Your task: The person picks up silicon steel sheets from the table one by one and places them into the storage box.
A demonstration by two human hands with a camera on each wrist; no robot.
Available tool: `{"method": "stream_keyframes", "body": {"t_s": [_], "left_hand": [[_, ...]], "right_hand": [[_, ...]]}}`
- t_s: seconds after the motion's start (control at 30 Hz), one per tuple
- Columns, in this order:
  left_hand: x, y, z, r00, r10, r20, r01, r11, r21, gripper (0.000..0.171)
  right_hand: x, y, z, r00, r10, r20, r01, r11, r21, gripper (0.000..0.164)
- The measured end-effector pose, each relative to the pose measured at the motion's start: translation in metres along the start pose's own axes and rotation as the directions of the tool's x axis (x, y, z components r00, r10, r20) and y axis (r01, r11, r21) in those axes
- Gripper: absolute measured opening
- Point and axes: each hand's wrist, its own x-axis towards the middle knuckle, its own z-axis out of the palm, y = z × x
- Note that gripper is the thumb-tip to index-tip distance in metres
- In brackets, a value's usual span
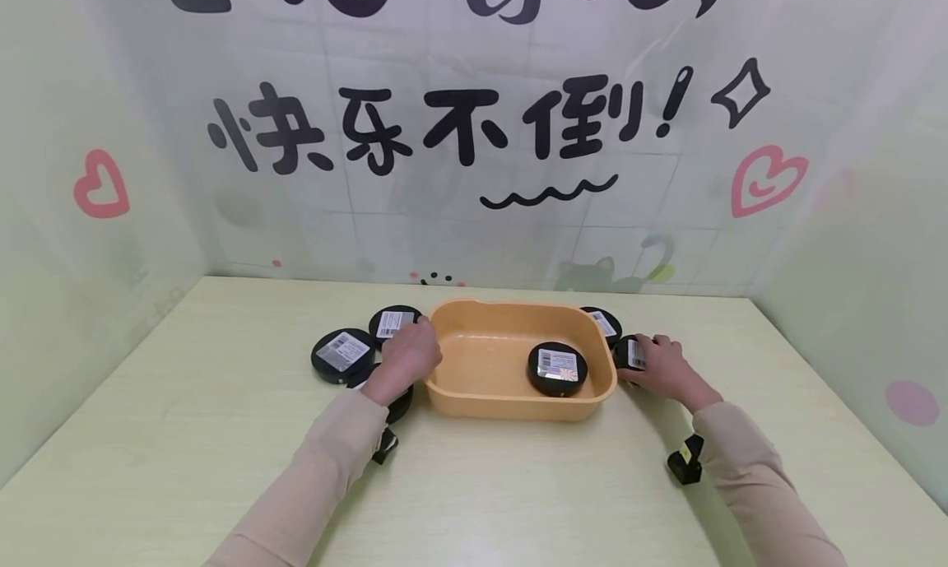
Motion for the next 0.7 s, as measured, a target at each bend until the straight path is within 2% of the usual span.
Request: {"method": "stream_keyframes", "body": {"t_s": [0.3, 0.5, 0.7], "left_hand": [[0.000, 0.000, 0.000, 1.000, 0.002, 0.003, -0.002, 1.000, 0.000, 0.054], [0.000, 0.000, 0.000, 1.000, -0.005, 0.009, 0.006, 1.000, -0.009, 0.053], [0.000, 0.001, 0.000, 1.000, -0.012, 0.010, 0.012, 1.000, -0.014, 0.052]], "right_hand": [[-0.004, -0.003, -0.003, 0.998, 0.059, 0.015, -0.060, 0.998, 0.019, 0.073], [-0.004, -0.001, -0.007, 0.997, 0.049, 0.068, -0.049, 0.999, -0.001, 0.077], [-0.005, -0.001, -0.011, 0.991, 0.036, 0.130, -0.040, 0.999, 0.031, 0.080]]}}
